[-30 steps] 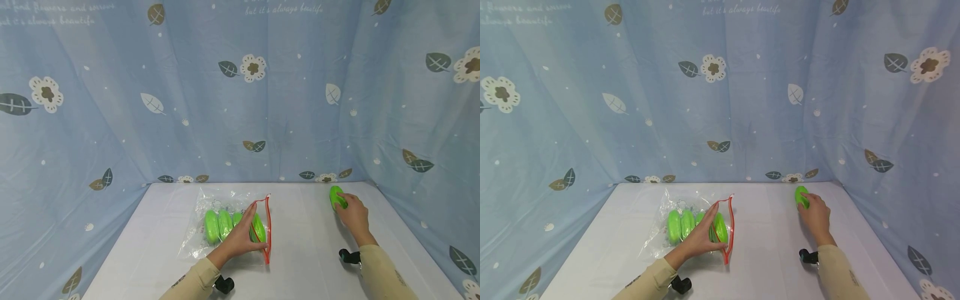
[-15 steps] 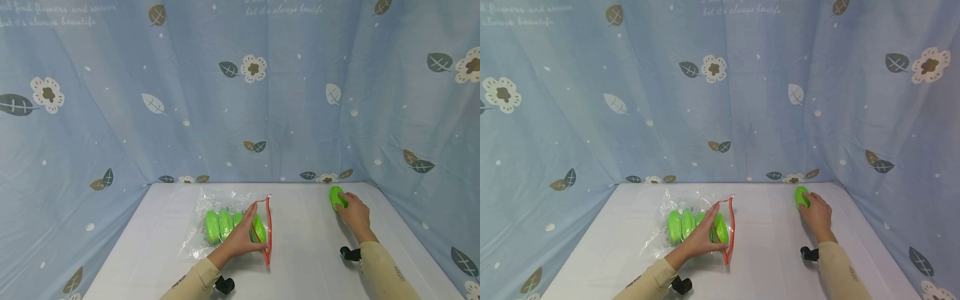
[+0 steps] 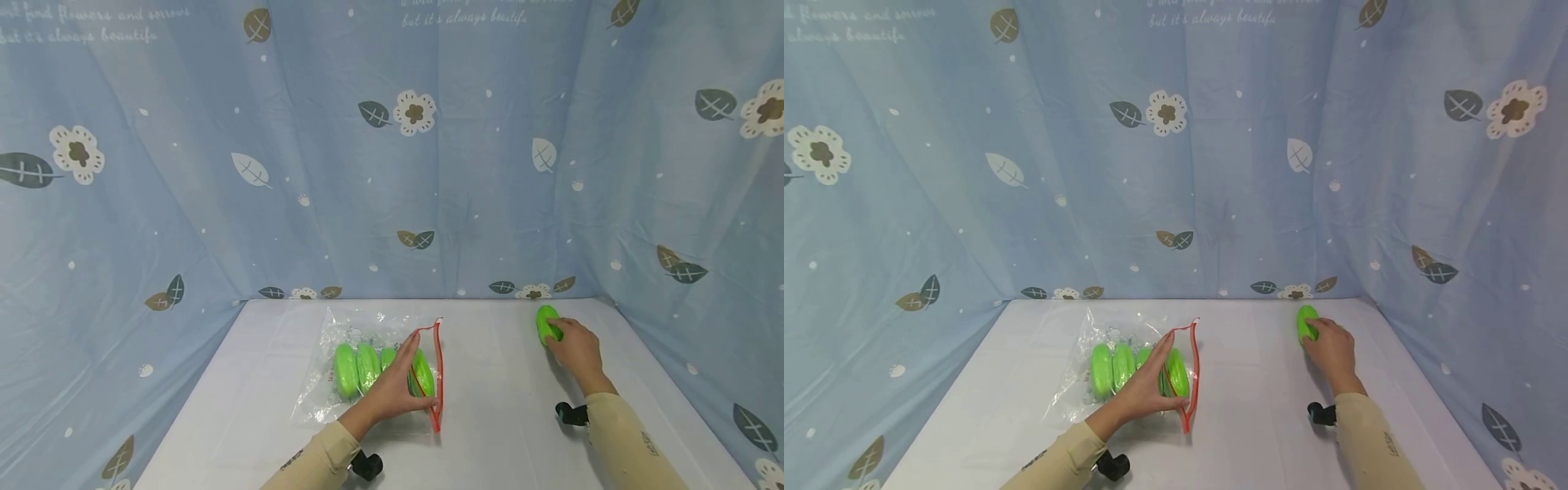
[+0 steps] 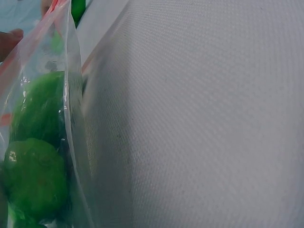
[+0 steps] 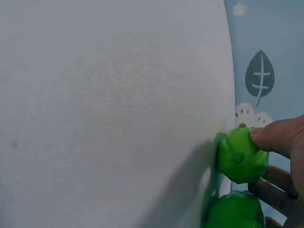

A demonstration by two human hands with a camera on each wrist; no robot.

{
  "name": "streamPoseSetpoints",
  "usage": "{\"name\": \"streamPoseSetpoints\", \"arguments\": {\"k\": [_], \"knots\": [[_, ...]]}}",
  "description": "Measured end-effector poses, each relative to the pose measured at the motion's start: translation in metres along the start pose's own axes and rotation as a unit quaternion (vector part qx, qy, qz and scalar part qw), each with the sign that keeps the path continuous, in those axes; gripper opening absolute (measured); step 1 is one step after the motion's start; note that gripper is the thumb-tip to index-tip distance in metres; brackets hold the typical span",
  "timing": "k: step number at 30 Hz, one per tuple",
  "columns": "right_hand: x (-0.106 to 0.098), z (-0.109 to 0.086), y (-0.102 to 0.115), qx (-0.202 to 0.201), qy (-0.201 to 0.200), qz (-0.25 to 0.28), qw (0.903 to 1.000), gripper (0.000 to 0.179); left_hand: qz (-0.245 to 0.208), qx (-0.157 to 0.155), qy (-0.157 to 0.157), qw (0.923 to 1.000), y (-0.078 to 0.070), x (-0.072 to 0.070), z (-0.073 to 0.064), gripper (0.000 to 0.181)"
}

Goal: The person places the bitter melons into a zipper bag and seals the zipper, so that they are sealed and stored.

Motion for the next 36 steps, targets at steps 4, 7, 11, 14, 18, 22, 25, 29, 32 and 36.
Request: {"name": "streamPoseSetpoints", "arguments": {"k": [4,7,11,14,18,22,25,29,32,36], "knots": [[-0.002,-0.003,0.003,-0.013,-0.001,0.003,0.9999,0.048,0.000,0.001,0.001,1.0000,0.000,0.000,0.000,0.124],[-0.004,-0.006,0.006,-0.013,0.003,0.004,0.9999,0.048,0.001,0.002,0.001,1.0000,0.000,0.001,0.001,0.124],[-0.004,-0.010,0.009,-0.009,0.015,0.011,0.9998,0.048,0.002,0.001,0.001,1.0000,-0.002,0.000,0.001,0.124],[-0.004,-0.013,0.013,-0.004,0.025,0.022,0.9994,0.048,0.003,0.000,0.001,1.0000,-0.002,0.000,0.001,0.124],[-0.003,-0.018,0.018,-0.011,0.036,0.038,0.9986,0.048,0.005,0.000,0.001,1.0000,-0.001,0.000,0.001,0.125],[-0.001,-0.025,0.023,-0.021,0.046,0.052,0.9973,0.048,0.004,0.002,0.001,1.0000,-0.001,0.000,0.001,0.124],[0.000,-0.032,0.028,-0.034,0.043,0.061,0.9966,0.047,0.003,0.003,0.000,1.0000,-0.001,0.000,0.000,0.124],[0.001,-0.044,0.038,-0.056,0.023,0.073,0.9955,0.045,0.004,0.004,0.001,1.0000,0.000,0.000,0.000,0.124],[0.002,-0.053,0.046,-0.064,0.007,0.072,0.9953,0.045,0.004,0.004,0.001,1.0000,0.001,0.000,0.000,0.123],[0.003,-0.062,0.056,-0.071,-0.001,0.071,0.9950,0.045,0.001,0.007,0.001,1.0000,0.002,0.001,0.000,0.123]]}}
Point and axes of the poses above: each hand's wrist, its own z-axis towards the middle knuckle, its own x-axis out of the palm, y = z × x, the point moved 4 cm from there along z, towards the middle knuckle, and after that the axes turned 2 degrees about -y, right-handed, at the moved point
